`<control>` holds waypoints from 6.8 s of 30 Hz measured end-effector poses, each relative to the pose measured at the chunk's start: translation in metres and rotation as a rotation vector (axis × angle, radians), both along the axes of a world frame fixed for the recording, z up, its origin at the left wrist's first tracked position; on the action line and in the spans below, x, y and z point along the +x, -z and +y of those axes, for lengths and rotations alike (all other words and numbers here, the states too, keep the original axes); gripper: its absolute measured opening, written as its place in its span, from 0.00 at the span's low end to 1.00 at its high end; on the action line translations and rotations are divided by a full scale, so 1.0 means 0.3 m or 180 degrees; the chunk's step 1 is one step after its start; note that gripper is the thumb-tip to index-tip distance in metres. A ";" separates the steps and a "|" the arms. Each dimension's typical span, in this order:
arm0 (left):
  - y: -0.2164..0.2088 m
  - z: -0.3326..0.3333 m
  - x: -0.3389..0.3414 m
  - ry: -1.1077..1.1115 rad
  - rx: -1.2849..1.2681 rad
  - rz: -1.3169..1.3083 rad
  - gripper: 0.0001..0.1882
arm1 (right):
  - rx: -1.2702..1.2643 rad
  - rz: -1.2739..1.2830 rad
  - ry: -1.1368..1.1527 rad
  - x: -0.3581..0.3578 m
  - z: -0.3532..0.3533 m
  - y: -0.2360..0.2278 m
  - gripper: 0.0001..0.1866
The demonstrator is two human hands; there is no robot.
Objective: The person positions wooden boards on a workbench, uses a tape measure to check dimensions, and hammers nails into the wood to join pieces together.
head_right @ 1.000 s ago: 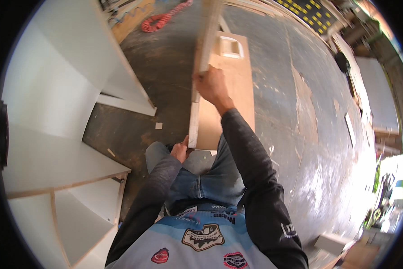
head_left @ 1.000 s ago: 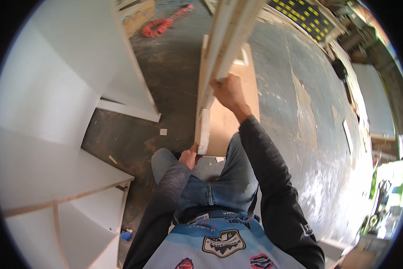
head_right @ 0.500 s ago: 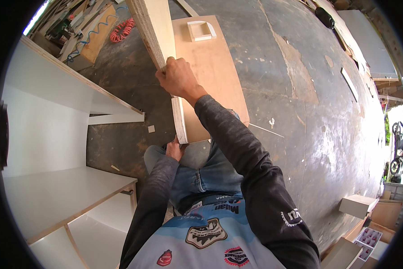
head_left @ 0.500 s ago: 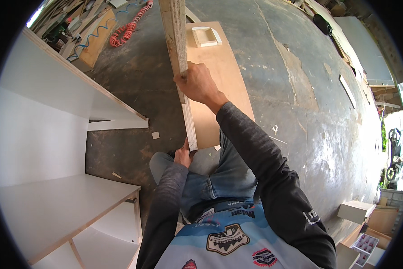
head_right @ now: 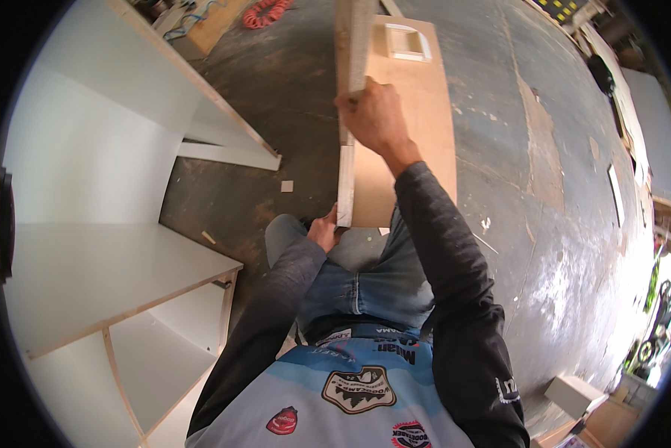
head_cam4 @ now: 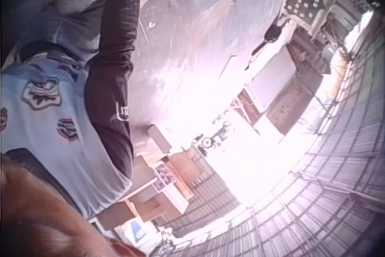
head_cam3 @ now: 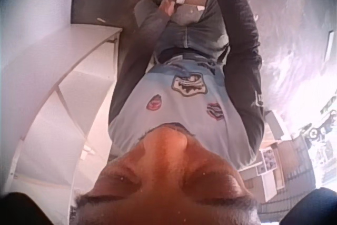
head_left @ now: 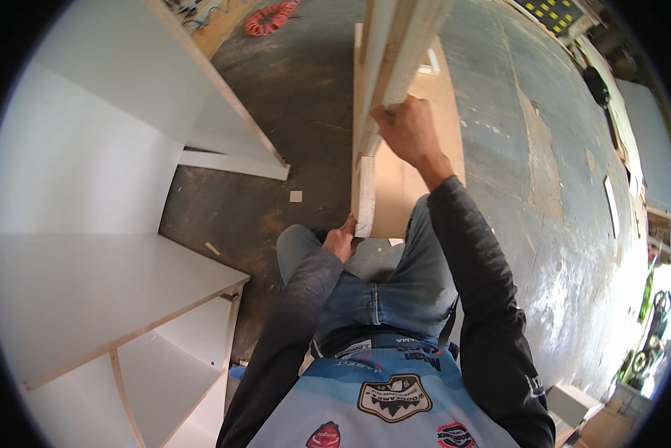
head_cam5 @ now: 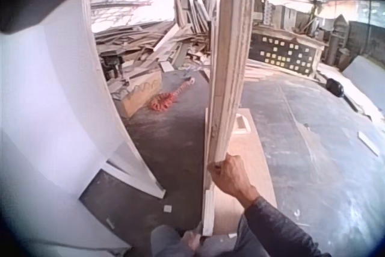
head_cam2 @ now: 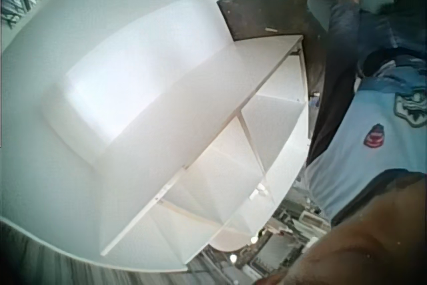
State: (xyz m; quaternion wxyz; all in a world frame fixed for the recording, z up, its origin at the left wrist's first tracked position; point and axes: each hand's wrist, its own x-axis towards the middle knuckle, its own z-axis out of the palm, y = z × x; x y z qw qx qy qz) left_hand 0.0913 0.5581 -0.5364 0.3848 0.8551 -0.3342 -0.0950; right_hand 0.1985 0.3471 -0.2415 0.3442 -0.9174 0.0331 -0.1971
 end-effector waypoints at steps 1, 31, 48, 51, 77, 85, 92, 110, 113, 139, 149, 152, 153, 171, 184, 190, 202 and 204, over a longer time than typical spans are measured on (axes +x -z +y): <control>-0.015 0.000 -0.001 0.0005 -0.0106 -0.0002 0.27 | 0.0076 -0.0047 -0.0042 -0.003 0.002 -0.003 0.13; -0.014 -0.007 -0.001 -0.0042 -0.0044 0.0129 0.35 | 0.0087 0.0092 -0.0055 -0.016 -0.005 -0.016 0.15; 0.012 -0.004 -0.009 -0.0007 0.0014 -0.0288 0.36 | 0.0233 0.0039 0.0219 -0.003 0.037 -0.009 0.17; 0.020 -0.002 -0.006 0.0008 -0.0037 0.0012 0.34 | 0.0152 -0.0021 0.0248 -0.003 0.036 -0.010 0.15; -0.034 -0.014 -0.020 -0.0055 0.0028 -0.0332 0.34 | 0.0211 0.0235 0.0344 -0.023 0.018 -0.051 0.18; -0.046 -0.011 -0.011 -0.0013 0.0253 0.0149 0.36 | 0.0163 0.0161 0.0240 0.001 -0.002 -0.014 0.19; -0.013 -0.012 -0.011 -0.0007 0.0148 0.0070 0.31 | 0.0242 0.0357 0.0267 0.009 0.024 -0.038 0.18; -0.072 -0.016 -0.010 0.0007 0.0220 0.0191 0.24 | 0.0020 0.0299 0.0219 0.047 0.083 -0.031 0.18; -0.071 -0.013 -0.013 -0.0038 0.0206 0.0243 0.25 | 0.0030 0.0304 0.0215 0.048 0.089 -0.036 0.19; -0.077 -0.002 -0.011 -0.0077 -0.0041 0.0043 0.22 | -0.0005 0.0298 0.0192 0.020 0.058 -0.031 0.14; -0.022 -0.011 -0.001 -0.0149 0.0018 0.0232 0.28 | 0.0062 0.0104 0.0282 0.030 0.054 -0.018 0.18; -0.028 -0.015 -0.001 -0.0148 0.0058 0.0247 0.27 | 0.0092 0.0228 0.0324 0.019 0.050 -0.031 0.15; -0.028 -0.016 0.001 -0.0122 0.0005 0.0186 0.27 | 0.0158 0.0252 0.0347 0.016 0.046 -0.032 0.15; -0.027 -0.012 -0.007 -0.0051 -0.0031 0.0241 0.36 | 0.0274 0.0311 0.0334 -0.001 0.009 -0.028 0.15; -0.004 -0.013 -0.013 -0.0079 0.0110 0.0176 0.39 | 0.0299 0.0254 0.0299 -0.002 -0.009 -0.029 0.18; -0.001 -0.006 -0.013 -0.0054 0.0139 0.0120 0.39 | 0.0196 0.0216 0.0264 0.007 0.006 -0.021 0.15; 0.015 -0.005 -0.010 0.0021 0.0034 -0.0061 0.38 | 0.0191 0.0236 0.0297 0.009 0.012 -0.030 0.16; 0.022 -0.007 -0.009 -0.0019 0.0016 0.0014 0.37 | 0.0155 0.0233 0.0290 0.012 0.006 -0.027 0.17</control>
